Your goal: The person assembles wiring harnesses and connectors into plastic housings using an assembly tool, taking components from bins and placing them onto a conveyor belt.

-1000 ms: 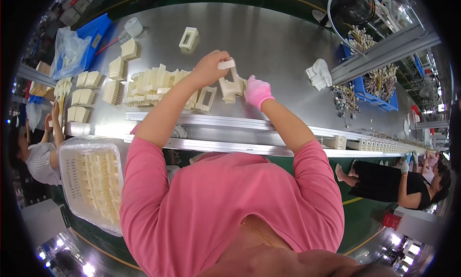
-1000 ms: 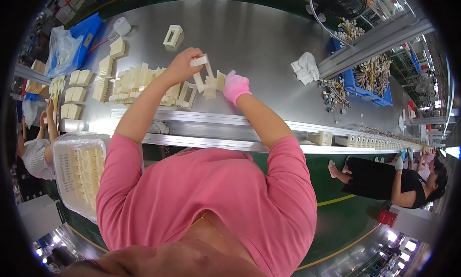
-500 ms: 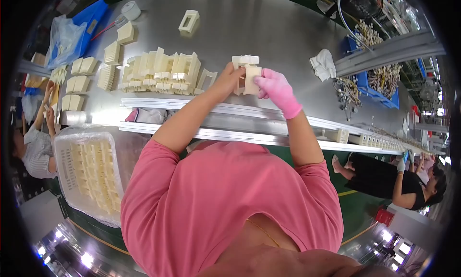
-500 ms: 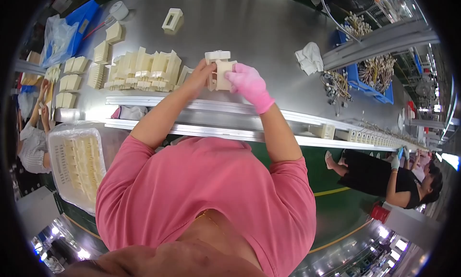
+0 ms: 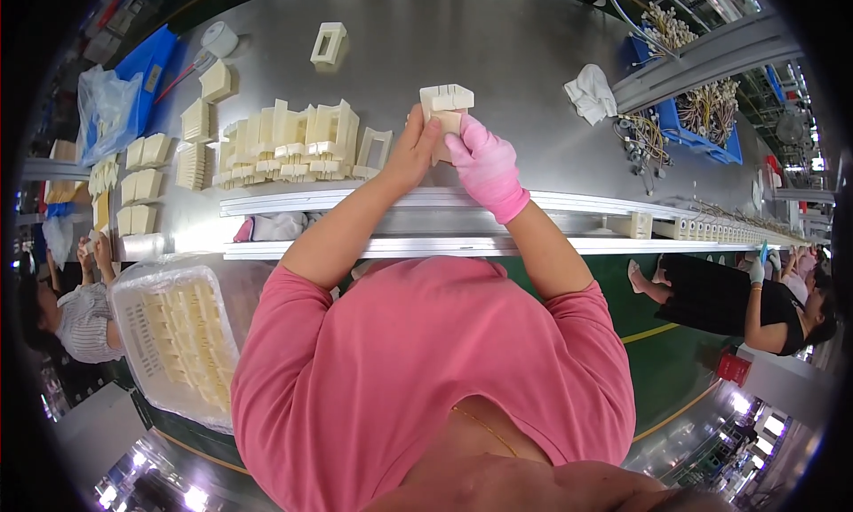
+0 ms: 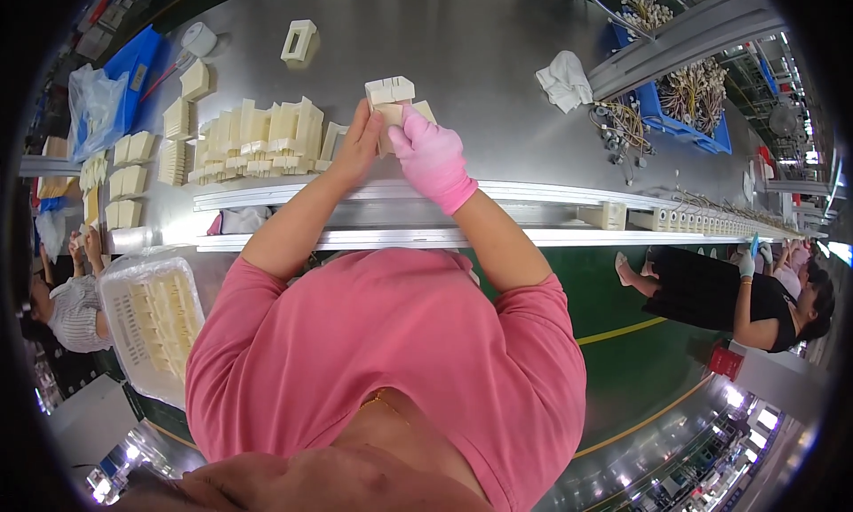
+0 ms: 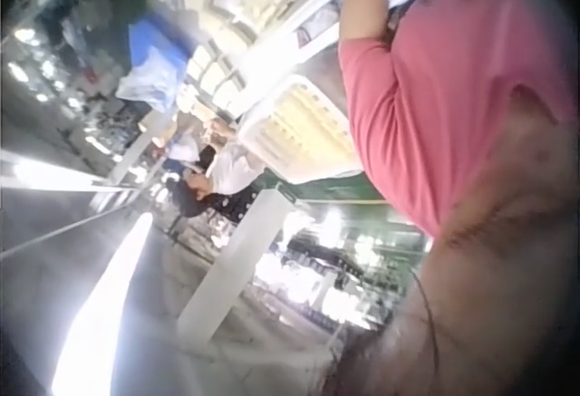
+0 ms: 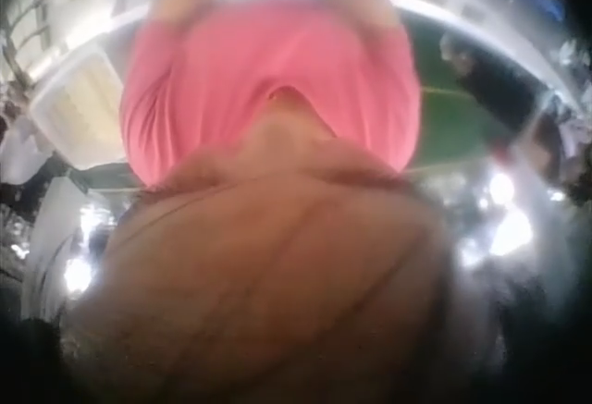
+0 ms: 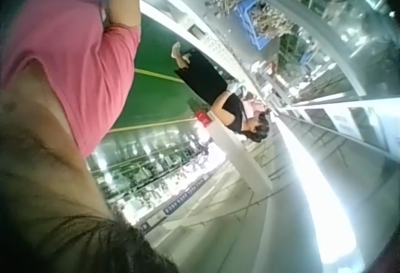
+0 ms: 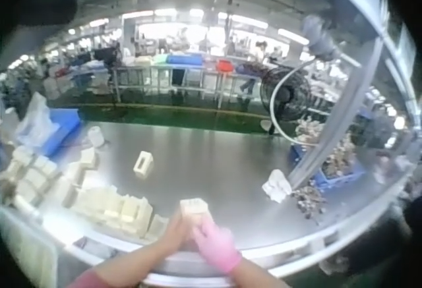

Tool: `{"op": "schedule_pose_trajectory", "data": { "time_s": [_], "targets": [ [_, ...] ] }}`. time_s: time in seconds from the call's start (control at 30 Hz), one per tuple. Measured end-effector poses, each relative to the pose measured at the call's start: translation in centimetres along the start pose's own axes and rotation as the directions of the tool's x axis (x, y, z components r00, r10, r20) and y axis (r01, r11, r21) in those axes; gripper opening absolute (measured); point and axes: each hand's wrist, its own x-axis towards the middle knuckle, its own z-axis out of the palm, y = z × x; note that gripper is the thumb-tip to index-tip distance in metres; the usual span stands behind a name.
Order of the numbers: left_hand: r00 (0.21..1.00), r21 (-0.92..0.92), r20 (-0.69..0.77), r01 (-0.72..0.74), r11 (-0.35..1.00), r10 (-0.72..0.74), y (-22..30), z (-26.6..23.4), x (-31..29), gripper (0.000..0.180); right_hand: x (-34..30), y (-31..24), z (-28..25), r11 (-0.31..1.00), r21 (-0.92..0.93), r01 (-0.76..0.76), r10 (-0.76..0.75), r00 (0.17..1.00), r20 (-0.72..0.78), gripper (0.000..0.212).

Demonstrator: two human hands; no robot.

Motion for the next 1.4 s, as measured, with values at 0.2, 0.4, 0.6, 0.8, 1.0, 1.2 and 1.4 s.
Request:
{"op": "schedule_pose_trajectory", "data": {
  "time_s": [0.2,0.4,0.6,0.8,1.0,1.2,1.4],
  "targets": [
    [0.995,0.01,0.004,-0.103,0.995,0.103,1.4,0.0,0.0,0.036,-0.2,-1.0,-0.1,0.992,0.076,0.098,-0.084,0.983,-0.16,0.04],
    [0.993,0.029,0.008,-0.119,0.992,0.119,0.8,-0.4,0.0,0.035,0.2,-1.4,-0.4,0.987,0.143,0.071,-0.053,0.991,-0.123,0.041],
    [0.999,0.06,0.026,-0.025,0.998,0.024,1.3,-0.3,0.0,0.034,0.0,-0.9,-0.3,0.994,0.101,0.03,-0.02,0.995,-0.098,0.035],
    [0.979,-0.169,0.07,0.2,0.965,-0.19,1.2,0.4,-0.2,0.036,0.3,-1.0,-2.0,0.998,0.058,-0.006,-0.004,0.986,0.168,0.018],
    [0.95,-0.19,0.151,0.299,0.935,-0.274,-0.2,-0.1,0.2,0.038,0.9,0.8,-4.9,0.712,0.64,-0.289,0.149,0.953,0.265,0.028],
    [0.683,-0.17,0.614,0.604,0.779,-0.396,3.7,0.8,-1.2,0.038,1.4,1.7,-6.7,0.799,0.524,0.294,-0.372,0.927,0.048,0.058],
    [0.873,0.76,0.371,-0.091,0.644,-0.315,4.3,-0.7,0.3,0.024,-0.9,3.0,-11.2,0.952,-0.198,-0.233,0.302,0.621,0.723,0.06]
  ]
}}
